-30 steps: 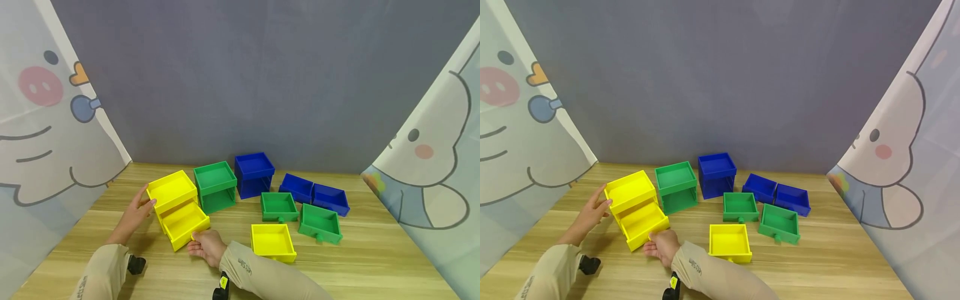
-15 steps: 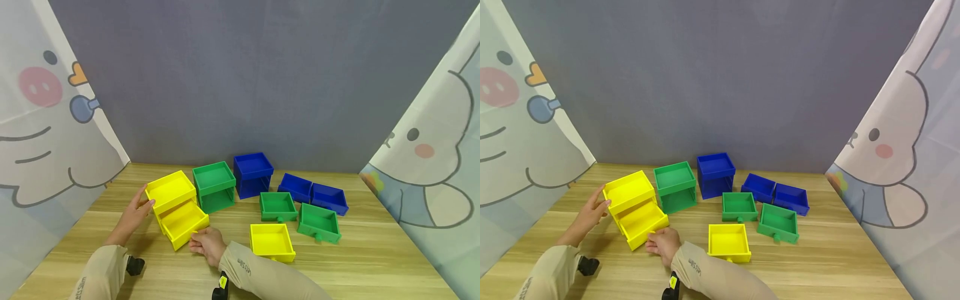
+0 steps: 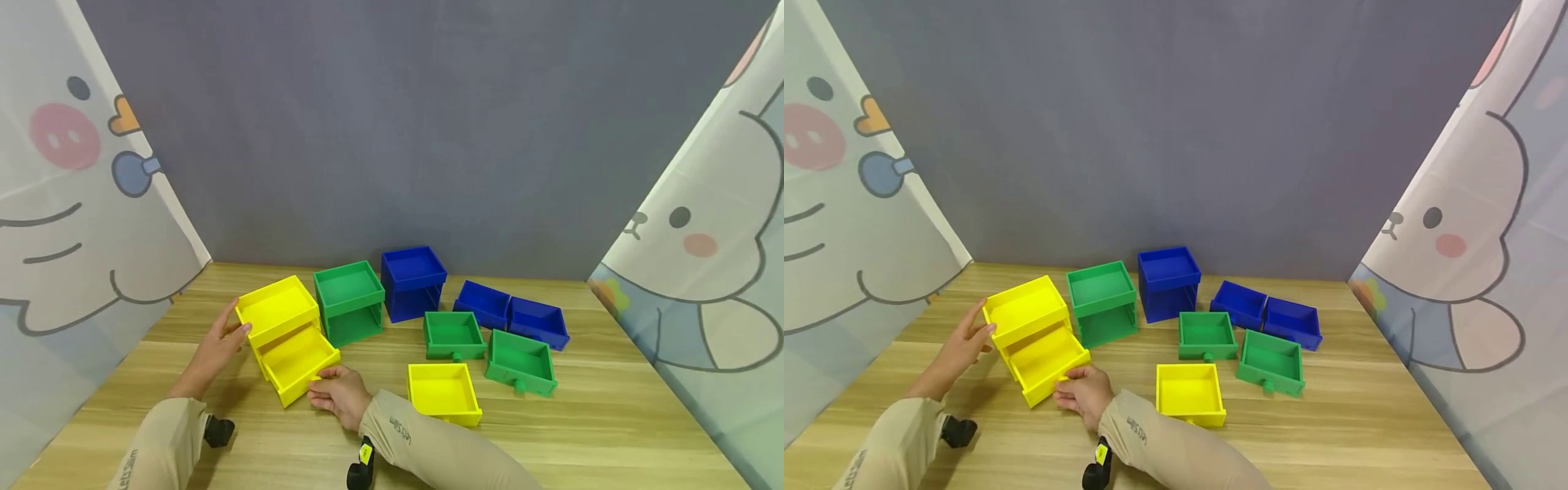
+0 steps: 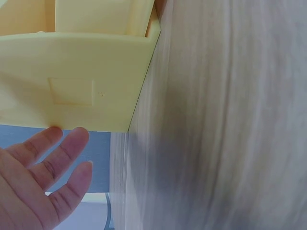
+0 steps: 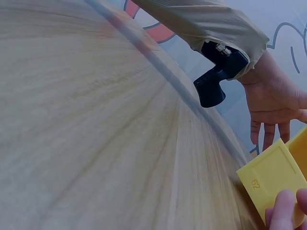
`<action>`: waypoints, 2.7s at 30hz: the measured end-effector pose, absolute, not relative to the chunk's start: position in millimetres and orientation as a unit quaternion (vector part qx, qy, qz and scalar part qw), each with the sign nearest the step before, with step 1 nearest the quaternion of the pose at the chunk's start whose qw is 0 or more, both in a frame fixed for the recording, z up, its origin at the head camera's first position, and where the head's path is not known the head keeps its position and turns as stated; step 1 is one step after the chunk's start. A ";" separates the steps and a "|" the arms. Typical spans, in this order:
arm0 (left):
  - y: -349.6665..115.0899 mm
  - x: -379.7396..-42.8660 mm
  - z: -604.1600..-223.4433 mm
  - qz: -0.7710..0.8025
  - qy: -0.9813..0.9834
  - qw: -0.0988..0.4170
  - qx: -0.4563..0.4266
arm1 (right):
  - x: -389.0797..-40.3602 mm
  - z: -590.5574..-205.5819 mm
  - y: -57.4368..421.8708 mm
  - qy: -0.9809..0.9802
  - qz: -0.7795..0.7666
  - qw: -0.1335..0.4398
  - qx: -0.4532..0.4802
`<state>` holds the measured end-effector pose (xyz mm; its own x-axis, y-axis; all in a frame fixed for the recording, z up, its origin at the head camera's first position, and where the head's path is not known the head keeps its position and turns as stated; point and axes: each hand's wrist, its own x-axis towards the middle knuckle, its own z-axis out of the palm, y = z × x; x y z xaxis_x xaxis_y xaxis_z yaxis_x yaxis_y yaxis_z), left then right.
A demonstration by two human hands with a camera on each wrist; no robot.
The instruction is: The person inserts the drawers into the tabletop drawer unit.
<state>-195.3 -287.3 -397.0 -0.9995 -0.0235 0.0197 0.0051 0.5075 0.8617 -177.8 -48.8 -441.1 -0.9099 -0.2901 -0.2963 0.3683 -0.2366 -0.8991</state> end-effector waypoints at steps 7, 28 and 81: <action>-287.9 -195.4 -398.5 -0.495 -0.868 0.020 0.006 | -177.9 -442.0 -54.8 0.574 -0.793 0.199 0.035; -287.9 -198.3 -399.2 -0.499 -0.866 0.029 -0.003 | -170.9 -446.2 -60.0 0.571 -0.798 0.188 0.033; -286.4 -198.0 -395.9 -0.501 -0.865 0.005 0.025 | -185.5 -444.2 -68.3 0.572 -0.806 0.143 0.048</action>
